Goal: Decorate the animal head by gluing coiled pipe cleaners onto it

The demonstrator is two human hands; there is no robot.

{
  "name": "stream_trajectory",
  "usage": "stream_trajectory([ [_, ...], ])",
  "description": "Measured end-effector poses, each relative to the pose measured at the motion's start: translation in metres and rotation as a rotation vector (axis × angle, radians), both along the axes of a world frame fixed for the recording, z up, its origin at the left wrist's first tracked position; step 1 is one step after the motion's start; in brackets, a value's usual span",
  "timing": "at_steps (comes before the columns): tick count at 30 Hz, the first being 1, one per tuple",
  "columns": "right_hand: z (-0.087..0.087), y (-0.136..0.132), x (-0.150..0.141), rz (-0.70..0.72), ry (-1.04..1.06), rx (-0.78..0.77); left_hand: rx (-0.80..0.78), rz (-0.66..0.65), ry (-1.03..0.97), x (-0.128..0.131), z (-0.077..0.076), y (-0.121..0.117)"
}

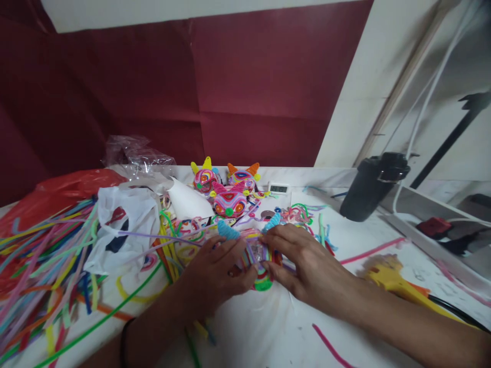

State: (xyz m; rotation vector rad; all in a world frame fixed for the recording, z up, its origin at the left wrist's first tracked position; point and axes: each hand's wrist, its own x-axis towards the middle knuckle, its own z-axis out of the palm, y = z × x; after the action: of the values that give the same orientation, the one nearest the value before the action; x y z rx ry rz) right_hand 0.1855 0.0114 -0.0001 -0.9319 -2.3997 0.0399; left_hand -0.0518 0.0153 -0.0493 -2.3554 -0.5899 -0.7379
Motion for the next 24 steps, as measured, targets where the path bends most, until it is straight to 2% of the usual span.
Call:
stream_trajectory([
  [10,0.0013,0.0002,-0.0014,-0.004,0.000,-0.002,0.043,-0.026,-0.002,-0.0006,0.0075,0.0002],
  [24,0.0001,-0.0011,-0.0011,-0.027,0.032,-0.028,0.013,-0.013,0.006,-0.0017,-0.0003,0.0013],
])
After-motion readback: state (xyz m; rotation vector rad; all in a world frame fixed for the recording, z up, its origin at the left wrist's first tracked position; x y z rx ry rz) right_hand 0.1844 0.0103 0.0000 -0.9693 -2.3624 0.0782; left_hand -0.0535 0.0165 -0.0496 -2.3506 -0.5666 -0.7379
